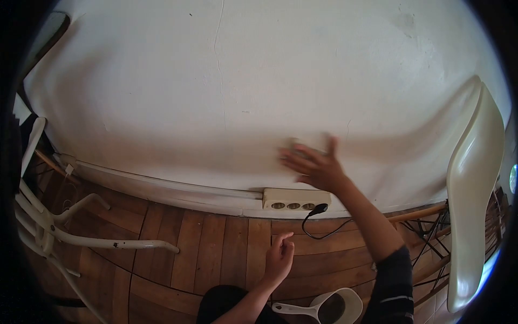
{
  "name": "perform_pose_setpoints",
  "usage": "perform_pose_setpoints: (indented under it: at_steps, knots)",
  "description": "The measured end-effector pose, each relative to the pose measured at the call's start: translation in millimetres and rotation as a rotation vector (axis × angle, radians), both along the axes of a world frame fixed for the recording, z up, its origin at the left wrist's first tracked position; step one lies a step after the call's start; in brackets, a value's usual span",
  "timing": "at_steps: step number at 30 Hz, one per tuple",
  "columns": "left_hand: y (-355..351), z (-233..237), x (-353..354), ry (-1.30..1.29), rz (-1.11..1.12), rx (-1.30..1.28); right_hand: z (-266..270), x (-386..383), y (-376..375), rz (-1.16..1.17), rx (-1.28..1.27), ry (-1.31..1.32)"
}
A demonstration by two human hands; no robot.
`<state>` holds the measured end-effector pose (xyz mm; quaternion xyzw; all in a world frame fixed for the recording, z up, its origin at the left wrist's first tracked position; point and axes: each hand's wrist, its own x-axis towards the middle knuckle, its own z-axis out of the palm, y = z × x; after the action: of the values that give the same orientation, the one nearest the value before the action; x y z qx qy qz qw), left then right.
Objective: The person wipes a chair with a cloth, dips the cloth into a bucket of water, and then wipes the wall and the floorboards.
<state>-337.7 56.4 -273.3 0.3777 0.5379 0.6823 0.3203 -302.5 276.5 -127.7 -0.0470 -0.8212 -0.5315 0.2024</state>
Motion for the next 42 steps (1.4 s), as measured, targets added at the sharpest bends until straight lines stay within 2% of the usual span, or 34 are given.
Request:
perform_pose_setpoints:
  at_steps: [3,8,13,17,18,21,22,26,29,30,33,36,42]
  knots:
    - [-0.4,-0.2,-0.9,0.014,0.012,0.048,6.1,-95.0,-44.7,0.082,-0.032,-0.056]
    - [-4.8,-0.6,-8.2,-0.005,0.028,-0.011,-14.9,-220.4,-97.1,0.216,-0.086,-0.054]
    - [-8.4,-4.5,-17.0,0.008,0.049,0.014,-23.2,-229.8,-106.6,0.212,-0.103,-0.064]
    - [-10.6,-7.1,-20.4,-0.036,0.026,0.028,-28.9,-155.7,-70.3,0.153,-0.162,-0.140]
    - [-11.4,-5.8,-20.5,-0.039,0.027,0.030,-30.2,-125.1,-58.2,0.119,-0.181,-0.154]
    - [-10.7,-1.4,-18.3,-0.088,0.038,0.023,-31.2,-17.4,-14.7,-0.115,-0.015,-0.170]
    - [-9.8,-1.9,-17.3,-0.068,0.036,0.027,-32.3,21.8,0.6,-0.100,-0.129,-0.114]
    - [-4.3,0.2,-8.7,-0.023,0.047,0.034,-38.1,158.1,43.4,-0.319,-0.123,-0.048]
    - [-1.2,2.8,-1.9,-0.080,-0.019,0.044,-33.7,177.3,49.9,-0.362,-0.042,-0.066]
    - [-0.4,3.0,-2.2,-0.080,-0.021,0.049,-39.5,175.4,51.5,-0.348,-0.119,-0.040]
    - [2.2,0.4,1.3,-0.031,-0.020,0.025,-38.6,121.7,37.4,-0.233,-0.157,0.041]
    - [3.9,-5.3,3.2,-0.032,-0.019,0.041,-21.4,20.7,6.1,-0.076,-0.052,-0.019]
    - [-1.7,-4.2,-4.3,-0.039,-0.042,0.011,2.9,-168.9,-78.8,0.174,-0.118,0.041]
